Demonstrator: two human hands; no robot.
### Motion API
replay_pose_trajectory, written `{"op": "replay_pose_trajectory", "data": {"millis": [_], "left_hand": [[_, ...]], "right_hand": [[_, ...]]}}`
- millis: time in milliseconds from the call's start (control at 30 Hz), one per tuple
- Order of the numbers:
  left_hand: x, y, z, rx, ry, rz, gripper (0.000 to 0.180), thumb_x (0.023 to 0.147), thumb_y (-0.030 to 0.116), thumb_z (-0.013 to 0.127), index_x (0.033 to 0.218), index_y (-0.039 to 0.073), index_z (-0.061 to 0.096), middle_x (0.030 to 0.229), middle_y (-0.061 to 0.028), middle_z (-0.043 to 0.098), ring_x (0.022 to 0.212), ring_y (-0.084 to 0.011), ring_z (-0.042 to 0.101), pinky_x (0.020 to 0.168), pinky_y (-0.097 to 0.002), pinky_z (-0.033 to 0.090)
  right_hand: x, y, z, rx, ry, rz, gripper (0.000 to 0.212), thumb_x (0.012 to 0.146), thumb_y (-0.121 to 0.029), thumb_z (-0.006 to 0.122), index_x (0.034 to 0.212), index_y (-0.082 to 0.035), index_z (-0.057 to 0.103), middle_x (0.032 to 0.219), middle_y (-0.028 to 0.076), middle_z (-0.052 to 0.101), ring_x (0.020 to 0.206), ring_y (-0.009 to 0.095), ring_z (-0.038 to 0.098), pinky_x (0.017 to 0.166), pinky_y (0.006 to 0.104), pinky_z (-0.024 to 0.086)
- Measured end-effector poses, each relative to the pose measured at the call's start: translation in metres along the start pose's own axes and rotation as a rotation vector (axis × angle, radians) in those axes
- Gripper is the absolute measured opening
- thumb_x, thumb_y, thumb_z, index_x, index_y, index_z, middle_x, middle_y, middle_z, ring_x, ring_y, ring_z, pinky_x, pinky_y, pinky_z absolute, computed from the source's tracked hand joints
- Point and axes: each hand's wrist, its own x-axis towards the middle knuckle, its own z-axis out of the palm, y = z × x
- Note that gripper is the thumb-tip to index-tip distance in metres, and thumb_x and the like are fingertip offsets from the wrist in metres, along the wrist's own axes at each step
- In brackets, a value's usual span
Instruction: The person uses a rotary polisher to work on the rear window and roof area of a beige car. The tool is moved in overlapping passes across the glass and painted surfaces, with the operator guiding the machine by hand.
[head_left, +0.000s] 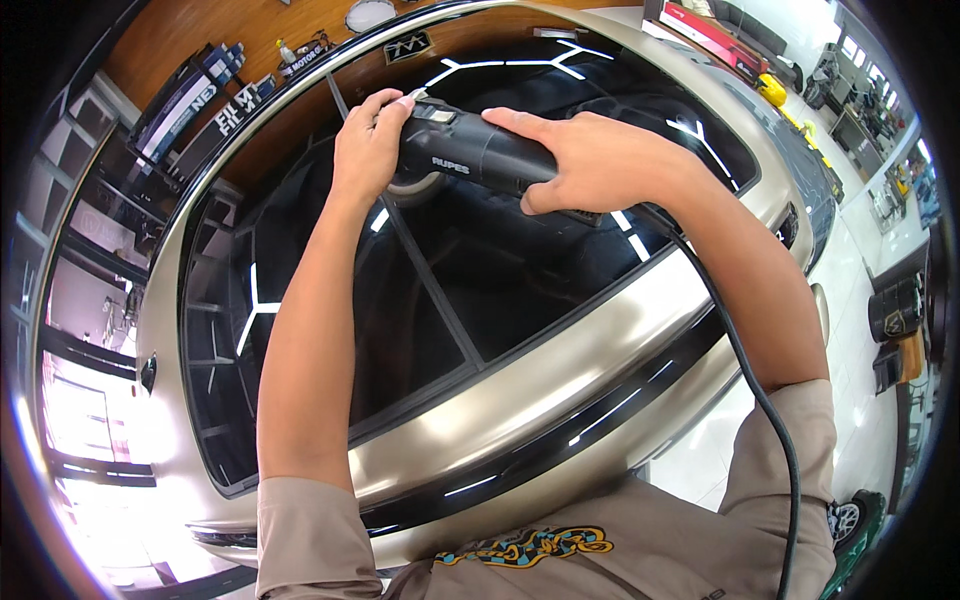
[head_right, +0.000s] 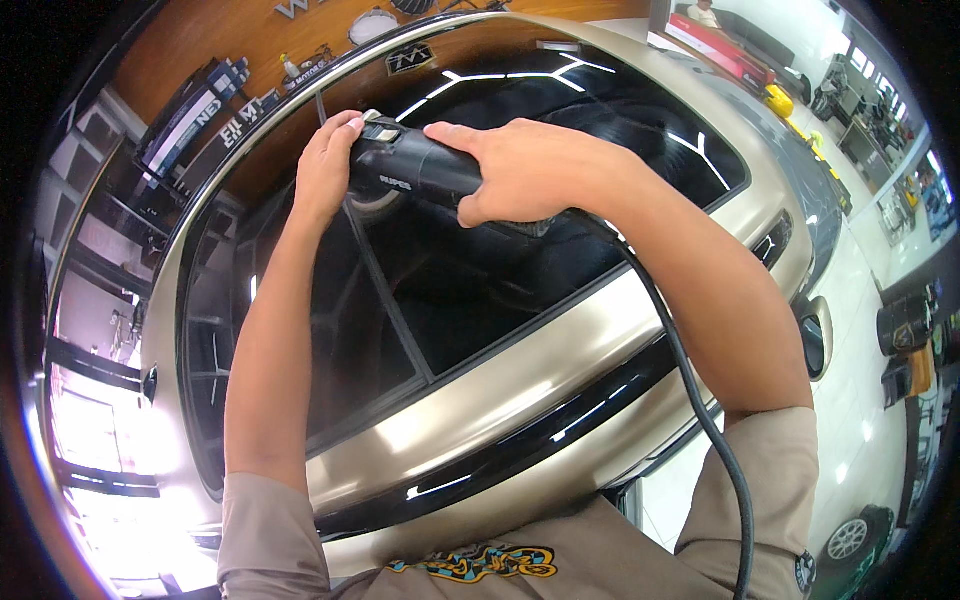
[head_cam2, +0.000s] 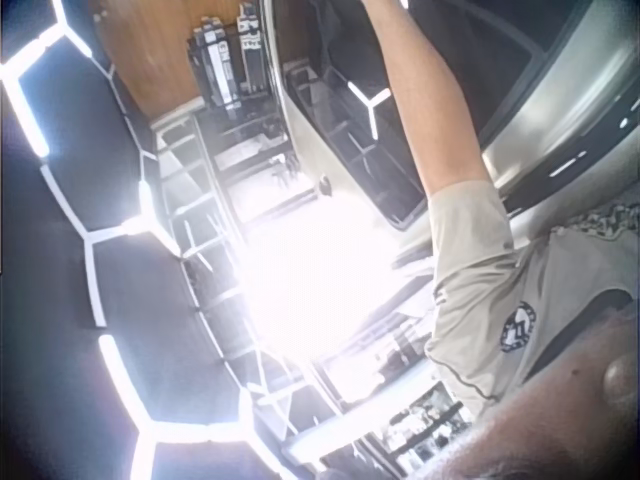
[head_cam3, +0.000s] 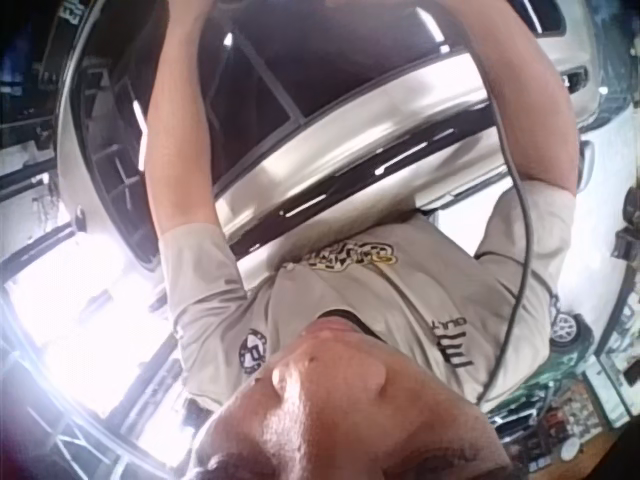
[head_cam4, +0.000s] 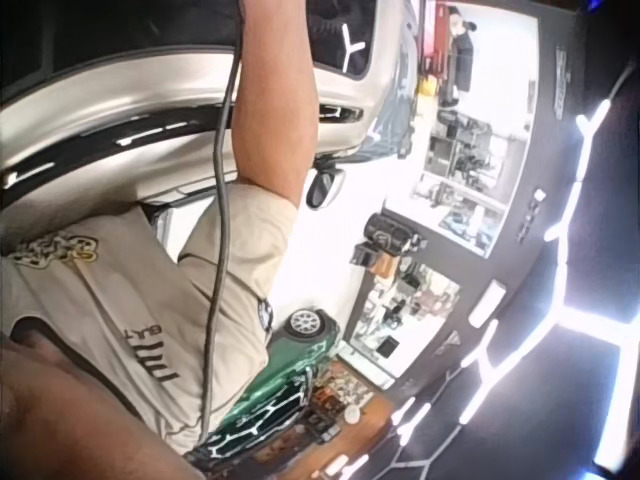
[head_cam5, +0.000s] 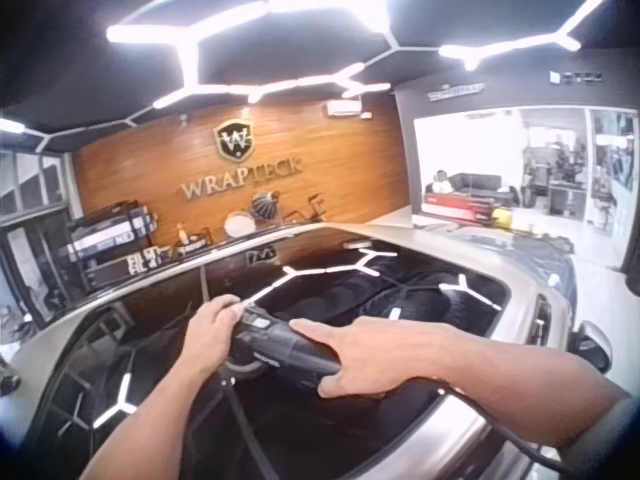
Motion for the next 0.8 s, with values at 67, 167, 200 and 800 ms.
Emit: {"op": "replay_pose_trajectory", "data": {"millis": [67,167,200,800], "left_hand": [[-0.001,0.003,0.001,-0.015,0.002,0.020,0.048,0.093,0.044,0.061,0.122,0.007,0.072,0.114,-0.0208,0.069,0.112,-0.0337,0.064,0.101,-0.0375,0.046],[-0.009,0.007,0.003,-0.004,0.002,0.010,0.050,0.093,0.047,0.062,0.121,0.007,0.072,0.114,-0.0226,0.068,0.111,-0.0359,0.064,0.100,-0.0397,0.046],[-0.009,0.008,0.004,0.010,0.002,0.024,0.050,0.093,0.047,0.062,0.121,0.007,0.072,0.114,-0.0231,0.068,0.110,-0.0364,0.064,0.100,-0.0400,0.046],[0.001,0.036,0.052,-0.095,-0.093,0.148,0.041,0.099,0.035,0.054,0.116,0.001,0.071,0.110,-0.0159,0.072,0.106,-0.0258,0.066,0.096,-0.0344,0.046]], "right_hand": [[-0.002,0.002,0.001,-0.025,0.002,0.000,0.093,0.079,-0.038,0.068,0.163,-0.019,0.032,0.104,0.024,0.073,0.083,0.038,0.072,0.079,0.0409,0.057],[-0.010,0.003,-0.002,-0.029,0.005,-0.012,0.094,0.078,-0.038,0.068,0.163,-0.019,0.033,0.098,0.025,0.073,0.081,0.038,0.073,0.077,0.0400,0.057],[-0.015,-0.001,-0.006,-0.040,-0.012,0.021,0.093,0.078,-0.037,0.069,0.162,-0.019,0.034,0.097,0.026,0.073,0.080,0.037,0.073,0.075,0.0388,0.056],[-0.043,0.006,-0.031,-0.072,-0.151,0.197,0.098,0.084,-0.043,0.072,0.164,-0.013,0.024,0.098,0.029,0.072,0.088,0.040,0.071,0.085,0.0430,0.054]]}}
